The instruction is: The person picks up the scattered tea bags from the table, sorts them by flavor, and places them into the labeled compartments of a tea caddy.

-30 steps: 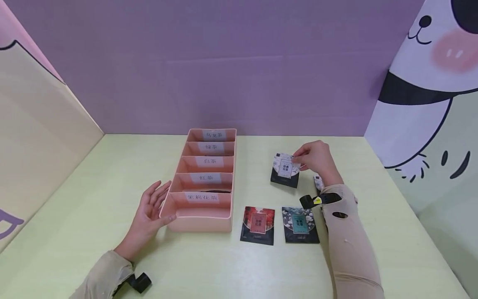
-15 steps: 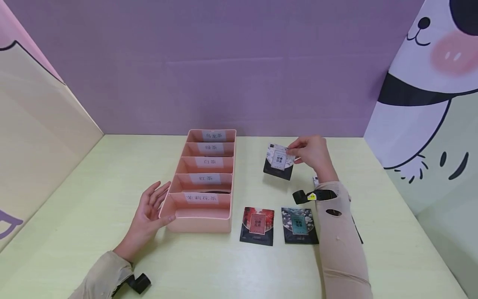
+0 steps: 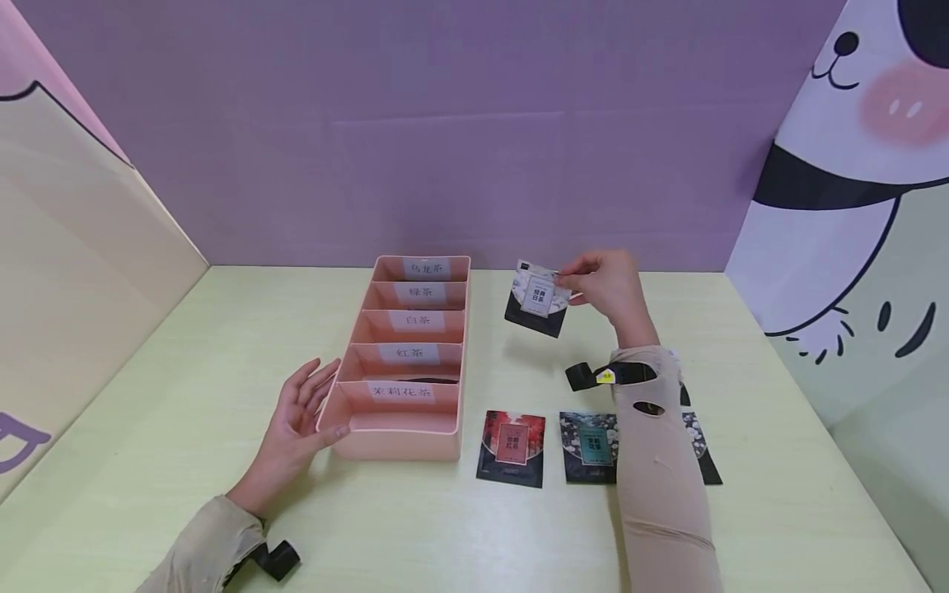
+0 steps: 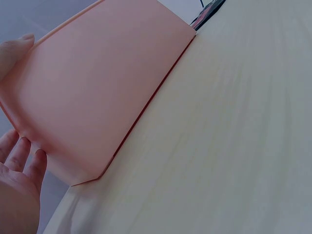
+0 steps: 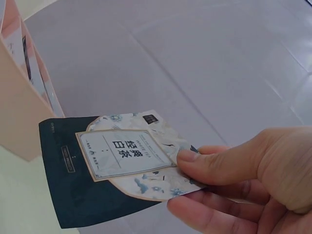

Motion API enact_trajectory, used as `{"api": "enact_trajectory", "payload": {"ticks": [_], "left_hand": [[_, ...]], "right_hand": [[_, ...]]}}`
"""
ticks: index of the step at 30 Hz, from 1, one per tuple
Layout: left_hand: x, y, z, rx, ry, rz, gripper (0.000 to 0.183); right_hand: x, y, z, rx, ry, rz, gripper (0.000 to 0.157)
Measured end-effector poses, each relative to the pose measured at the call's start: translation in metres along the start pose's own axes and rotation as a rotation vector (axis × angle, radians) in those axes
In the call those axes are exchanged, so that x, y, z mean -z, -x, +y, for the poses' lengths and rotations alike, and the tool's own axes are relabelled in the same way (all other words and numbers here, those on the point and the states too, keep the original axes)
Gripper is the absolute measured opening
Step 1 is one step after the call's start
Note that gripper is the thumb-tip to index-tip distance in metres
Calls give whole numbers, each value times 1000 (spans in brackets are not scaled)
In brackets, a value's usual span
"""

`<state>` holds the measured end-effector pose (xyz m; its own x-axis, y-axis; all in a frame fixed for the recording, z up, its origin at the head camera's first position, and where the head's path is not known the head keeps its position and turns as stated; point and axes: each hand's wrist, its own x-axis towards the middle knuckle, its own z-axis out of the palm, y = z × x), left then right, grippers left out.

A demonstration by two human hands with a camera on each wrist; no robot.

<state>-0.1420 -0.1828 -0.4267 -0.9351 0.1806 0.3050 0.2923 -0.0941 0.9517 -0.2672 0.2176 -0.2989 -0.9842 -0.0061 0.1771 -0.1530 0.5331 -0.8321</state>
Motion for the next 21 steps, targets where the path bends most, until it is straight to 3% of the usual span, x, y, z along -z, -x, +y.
{"api": "enact_trajectory", "payload": {"ticks": [12, 21], "left_hand": [[-1, -1, 0, -5, 12, 0, 94], [-2, -2, 1, -15, 19, -2, 94]], "right_hand": [[-19, -5, -30, 62, -58, -37, 16], [-46, -10, -44, 92, -123, -51, 17]]}}
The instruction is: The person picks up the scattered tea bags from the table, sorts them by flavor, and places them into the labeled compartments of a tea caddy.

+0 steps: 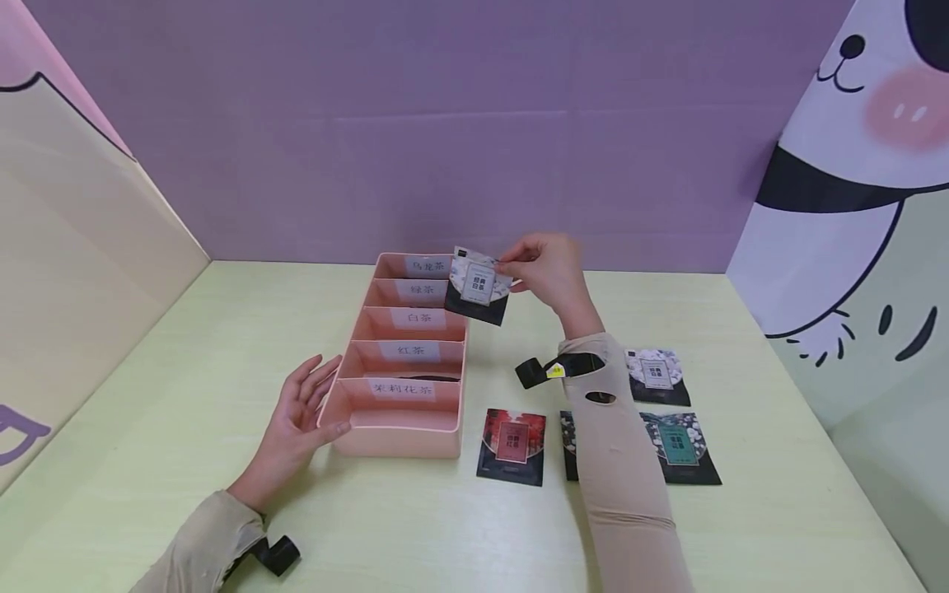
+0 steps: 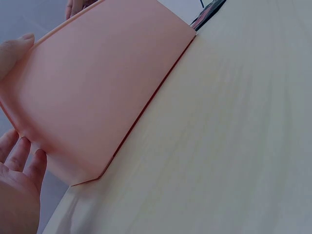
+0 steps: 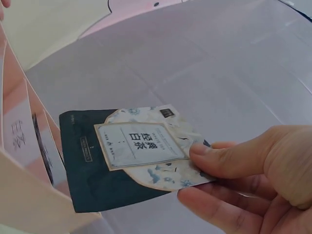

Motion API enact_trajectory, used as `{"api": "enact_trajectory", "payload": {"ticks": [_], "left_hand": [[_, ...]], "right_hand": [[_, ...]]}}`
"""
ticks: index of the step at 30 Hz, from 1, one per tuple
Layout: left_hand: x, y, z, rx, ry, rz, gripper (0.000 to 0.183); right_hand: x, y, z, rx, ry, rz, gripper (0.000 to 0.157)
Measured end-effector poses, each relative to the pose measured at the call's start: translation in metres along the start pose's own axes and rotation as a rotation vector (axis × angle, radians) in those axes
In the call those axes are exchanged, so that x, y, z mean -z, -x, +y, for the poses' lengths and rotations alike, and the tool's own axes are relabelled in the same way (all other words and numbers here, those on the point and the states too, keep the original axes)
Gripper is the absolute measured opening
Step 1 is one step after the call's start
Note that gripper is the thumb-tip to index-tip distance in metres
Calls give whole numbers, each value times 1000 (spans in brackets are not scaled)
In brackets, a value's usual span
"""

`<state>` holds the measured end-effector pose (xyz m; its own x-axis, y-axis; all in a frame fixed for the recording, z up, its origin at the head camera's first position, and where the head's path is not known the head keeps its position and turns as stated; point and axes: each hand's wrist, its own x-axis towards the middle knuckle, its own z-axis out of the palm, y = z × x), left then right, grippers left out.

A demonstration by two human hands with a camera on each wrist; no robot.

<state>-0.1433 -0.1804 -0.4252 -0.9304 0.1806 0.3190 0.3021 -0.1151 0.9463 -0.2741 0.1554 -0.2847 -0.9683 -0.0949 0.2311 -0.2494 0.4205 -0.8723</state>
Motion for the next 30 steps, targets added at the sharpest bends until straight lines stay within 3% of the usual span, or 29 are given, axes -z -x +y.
{"api": "enact_trajectory", "payload": {"ticks": [5, 16, 24, 30], "left_hand": [[0, 0, -1, 8, 1, 5, 95], [0, 0, 0, 7, 1, 10, 94], [0, 0, -2, 13, -5, 4, 95], [-1, 0, -1, 6, -10, 7, 95]], "right_hand": [[-16, -2, -4, 46, -46, -3, 15], [-55, 7, 10, 272, -193, 0, 2], [-69, 25, 31, 412, -32, -4, 5], [-72, 35, 43, 480, 54, -54, 5]]}}
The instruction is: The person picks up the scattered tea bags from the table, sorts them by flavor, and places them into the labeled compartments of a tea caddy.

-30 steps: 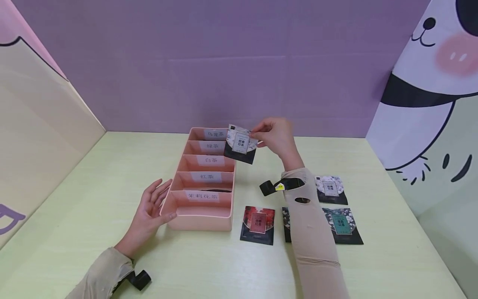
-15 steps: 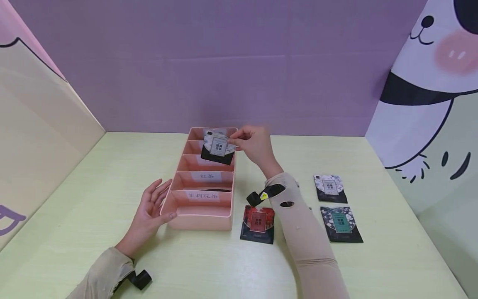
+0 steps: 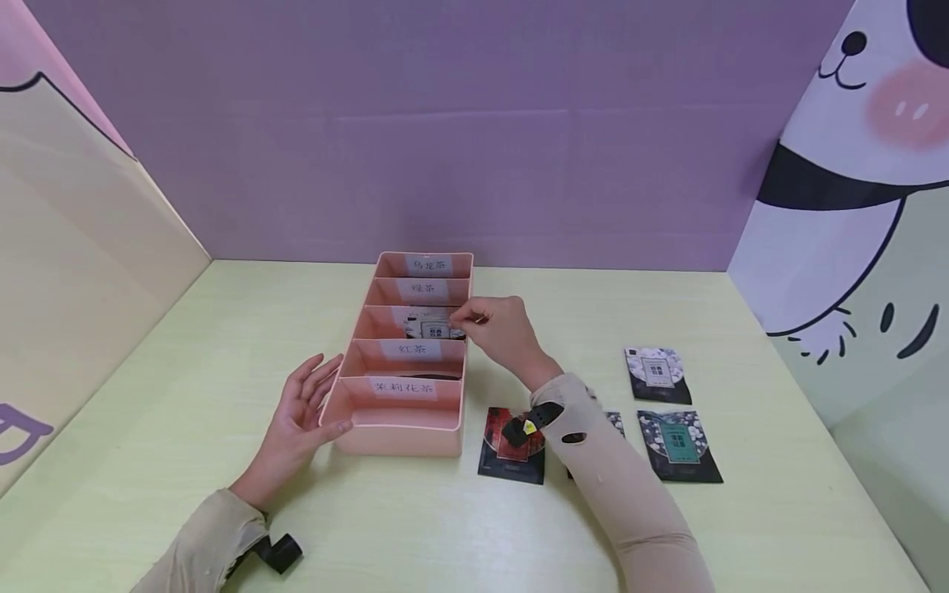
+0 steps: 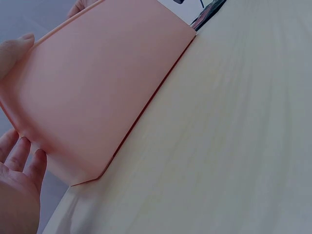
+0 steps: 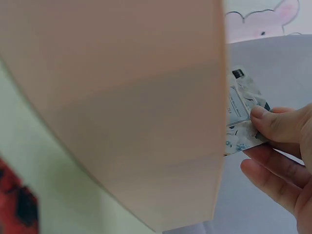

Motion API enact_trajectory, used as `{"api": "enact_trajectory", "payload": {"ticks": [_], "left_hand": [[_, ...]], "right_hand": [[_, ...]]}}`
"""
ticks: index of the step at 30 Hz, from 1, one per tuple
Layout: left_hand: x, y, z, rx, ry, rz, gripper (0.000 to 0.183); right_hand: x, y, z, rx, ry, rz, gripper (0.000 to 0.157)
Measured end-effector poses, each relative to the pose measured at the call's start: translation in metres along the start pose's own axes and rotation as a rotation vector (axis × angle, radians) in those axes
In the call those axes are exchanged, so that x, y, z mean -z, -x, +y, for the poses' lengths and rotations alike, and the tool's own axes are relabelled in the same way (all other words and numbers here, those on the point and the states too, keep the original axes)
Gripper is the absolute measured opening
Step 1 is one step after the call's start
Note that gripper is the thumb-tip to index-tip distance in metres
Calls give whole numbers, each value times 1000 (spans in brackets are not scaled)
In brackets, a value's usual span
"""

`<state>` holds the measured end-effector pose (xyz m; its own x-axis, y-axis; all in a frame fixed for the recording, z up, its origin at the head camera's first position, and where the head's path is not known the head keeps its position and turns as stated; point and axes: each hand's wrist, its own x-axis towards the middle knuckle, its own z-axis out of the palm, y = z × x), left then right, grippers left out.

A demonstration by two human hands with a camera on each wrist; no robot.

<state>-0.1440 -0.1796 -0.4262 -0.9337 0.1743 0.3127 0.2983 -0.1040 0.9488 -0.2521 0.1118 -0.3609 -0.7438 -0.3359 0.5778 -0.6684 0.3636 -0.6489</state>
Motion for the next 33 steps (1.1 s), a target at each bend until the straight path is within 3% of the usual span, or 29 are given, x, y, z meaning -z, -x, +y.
{"api": "enact_trajectory", "payload": {"ticks": [6, 11, 15, 21, 29, 33], "left_hand": [[-1, 0, 3, -12, 14, 1, 93], [-2, -1, 4, -11, 14, -1, 93], [-1, -1, 3, -6, 11, -1, 94], [-1, 0, 2, -13, 17, -1, 93], [-1, 0, 2, 10, 8, 5, 94], [-1, 0, 1, 9, 14, 10, 94]], "right_hand": [[-1, 7, 1, 144, 150, -107, 8], [0, 10, 4, 190, 210, -177, 10], [1, 10, 5, 195, 220, -214, 11], [3, 10, 4, 124, 193, -296, 14], [1, 13, 9, 176, 273, -260, 13], [4, 13, 9, 154, 290, -296, 16]]}}
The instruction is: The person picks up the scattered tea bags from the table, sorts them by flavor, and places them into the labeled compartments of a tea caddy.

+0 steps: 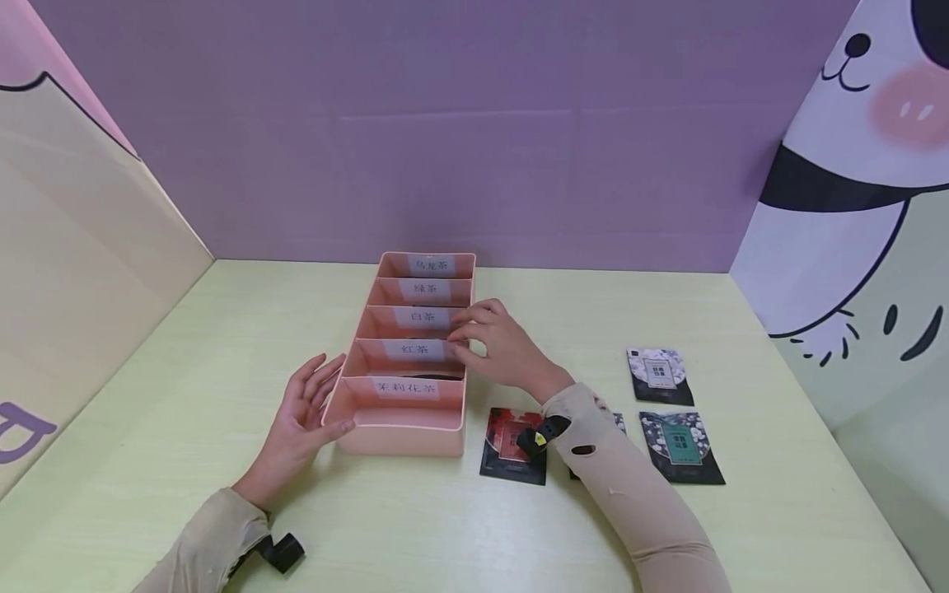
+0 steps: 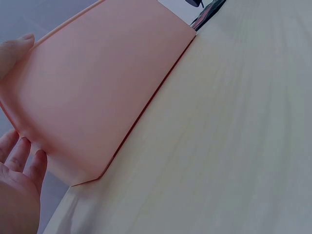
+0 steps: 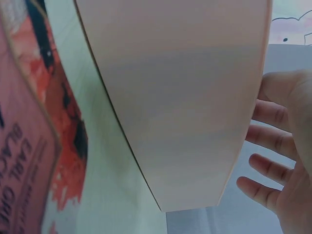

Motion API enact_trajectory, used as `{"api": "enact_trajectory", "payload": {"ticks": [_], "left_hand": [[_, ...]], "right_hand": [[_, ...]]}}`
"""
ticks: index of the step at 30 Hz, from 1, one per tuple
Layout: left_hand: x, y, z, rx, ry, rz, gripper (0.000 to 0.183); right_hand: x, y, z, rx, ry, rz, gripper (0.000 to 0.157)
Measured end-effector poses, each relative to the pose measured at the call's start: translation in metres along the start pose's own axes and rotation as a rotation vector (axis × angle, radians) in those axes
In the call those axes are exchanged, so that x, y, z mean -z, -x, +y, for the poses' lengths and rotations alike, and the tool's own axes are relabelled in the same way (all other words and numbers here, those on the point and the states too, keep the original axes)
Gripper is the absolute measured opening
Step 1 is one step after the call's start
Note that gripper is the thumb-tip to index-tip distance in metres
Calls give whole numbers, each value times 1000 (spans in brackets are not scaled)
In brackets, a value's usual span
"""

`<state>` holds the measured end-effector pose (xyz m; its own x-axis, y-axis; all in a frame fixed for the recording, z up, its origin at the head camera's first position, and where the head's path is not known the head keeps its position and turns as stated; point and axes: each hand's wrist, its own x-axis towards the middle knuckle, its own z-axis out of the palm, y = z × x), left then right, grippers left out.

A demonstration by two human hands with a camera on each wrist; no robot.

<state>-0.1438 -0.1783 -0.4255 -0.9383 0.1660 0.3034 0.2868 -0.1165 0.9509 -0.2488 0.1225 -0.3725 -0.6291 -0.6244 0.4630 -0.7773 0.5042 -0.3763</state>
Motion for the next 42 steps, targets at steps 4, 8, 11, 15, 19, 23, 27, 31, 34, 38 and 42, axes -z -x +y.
{"api": "enact_trajectory", "payload": {"ticks": [4, 8, 11, 15, 19, 23, 27, 31, 34, 38, 42], "left_hand": [[-2, -3, -2, -19, 10, -7, 94], [-3, -2, -2, -11, 6, -9, 94], [-3, -1, -2, 2, -1, -3, 94], [-2, 0, -3, 5, -8, -6, 95], [-1, -1, -4, -1, -10, -9, 95], [-2, -1, -4, -7, -8, -9, 95], [-1, -1, -2, 2, -13, -5, 95], [0, -1, 0, 16, -26, 1, 95], [0, 0, 0, 18, -28, 2, 95], [0, 1, -1, 11, -22, 3, 95], [0, 1, -1, 4, -20, 3, 95]], "right_hand": [[7, 2, 1, -12, 20, -49, 18], [13, 4, 3, -12, 19, -83, 21], [15, 6, 3, -18, -6, -93, 23], [20, 13, 3, -46, -31, -86, 24], [31, 25, 8, -83, -22, -68, 28], [43, 41, 16, -125, -12, -40, 31], [56, 56, 26, -150, 4, -9, 32], [71, 70, 37, -190, 16, 10, 33], [83, 80, 46, -228, 40, 11, 36], [99, 95, 57, -274, 94, 9, 40], [115, 111, 67, -393, 120, -42, 44]]}}
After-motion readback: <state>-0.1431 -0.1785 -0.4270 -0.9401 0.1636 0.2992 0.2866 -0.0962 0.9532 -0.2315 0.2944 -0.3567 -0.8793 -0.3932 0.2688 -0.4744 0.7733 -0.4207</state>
